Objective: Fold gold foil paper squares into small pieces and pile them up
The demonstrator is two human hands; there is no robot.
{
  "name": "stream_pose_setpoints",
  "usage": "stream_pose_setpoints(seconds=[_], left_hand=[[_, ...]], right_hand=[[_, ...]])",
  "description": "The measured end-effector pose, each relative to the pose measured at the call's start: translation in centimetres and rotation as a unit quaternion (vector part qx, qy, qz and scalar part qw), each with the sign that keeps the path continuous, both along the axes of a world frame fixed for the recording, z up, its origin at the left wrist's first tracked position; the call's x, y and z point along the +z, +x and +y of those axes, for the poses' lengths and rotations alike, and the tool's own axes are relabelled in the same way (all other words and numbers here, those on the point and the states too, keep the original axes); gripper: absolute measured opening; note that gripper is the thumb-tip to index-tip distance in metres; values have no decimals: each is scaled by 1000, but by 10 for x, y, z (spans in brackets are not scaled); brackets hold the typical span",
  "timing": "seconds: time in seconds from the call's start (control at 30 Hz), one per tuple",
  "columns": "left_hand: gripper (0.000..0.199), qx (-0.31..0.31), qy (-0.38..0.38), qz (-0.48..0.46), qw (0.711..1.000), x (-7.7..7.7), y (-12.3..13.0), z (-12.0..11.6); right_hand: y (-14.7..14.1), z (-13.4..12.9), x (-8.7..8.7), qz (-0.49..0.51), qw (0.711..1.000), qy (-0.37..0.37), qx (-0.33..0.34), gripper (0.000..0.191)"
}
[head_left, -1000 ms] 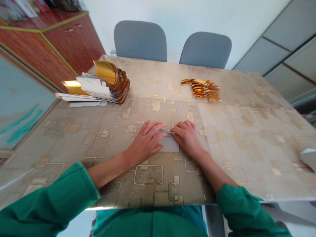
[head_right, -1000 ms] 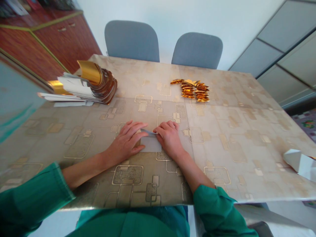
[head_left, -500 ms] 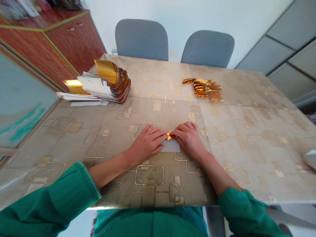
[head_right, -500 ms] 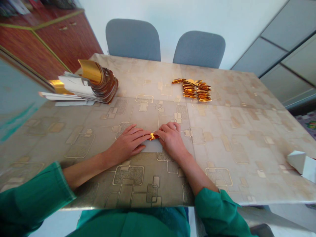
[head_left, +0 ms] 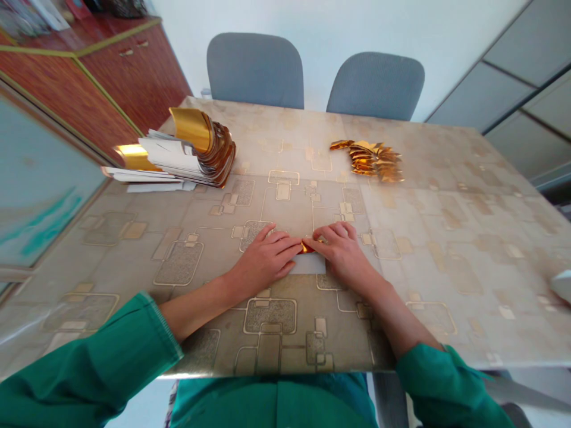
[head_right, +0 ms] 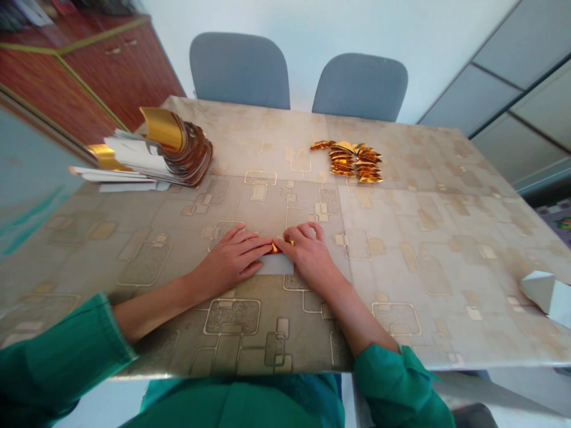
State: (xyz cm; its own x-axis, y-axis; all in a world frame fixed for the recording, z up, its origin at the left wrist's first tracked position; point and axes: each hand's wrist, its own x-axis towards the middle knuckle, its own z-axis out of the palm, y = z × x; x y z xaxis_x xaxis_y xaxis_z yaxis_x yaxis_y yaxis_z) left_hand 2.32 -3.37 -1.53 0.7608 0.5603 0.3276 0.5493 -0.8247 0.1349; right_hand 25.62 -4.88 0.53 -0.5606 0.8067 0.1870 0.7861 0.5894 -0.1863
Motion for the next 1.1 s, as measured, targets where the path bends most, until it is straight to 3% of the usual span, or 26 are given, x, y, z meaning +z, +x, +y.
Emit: stream_pose_setpoints(seconds=[0.2,0.47,0.8,0.93,1.0,1.1], left_hand=[[30,21,3,-7,1000,1,-1,-2],[23,73,40,-13,996,8,-1,-9],[21,72,60,21,995,12,2,-10],[25,77,44,47,995,16,4,-13],[29,80,42,53,994,17,5,-14],[33,75,34,48,995,15,4,-14]], right_hand=[[8,-1,1,-36,999,15,-17,33],[23,1,-1,-25,999,28,-35,42],[24,4,0,96,990,61,-82,42],[12,-1,1,176,984,11,-20,49],[4,-4,0,157,987,-19,8,49],[-3,-6,-2,80,996,-34,-5,48]])
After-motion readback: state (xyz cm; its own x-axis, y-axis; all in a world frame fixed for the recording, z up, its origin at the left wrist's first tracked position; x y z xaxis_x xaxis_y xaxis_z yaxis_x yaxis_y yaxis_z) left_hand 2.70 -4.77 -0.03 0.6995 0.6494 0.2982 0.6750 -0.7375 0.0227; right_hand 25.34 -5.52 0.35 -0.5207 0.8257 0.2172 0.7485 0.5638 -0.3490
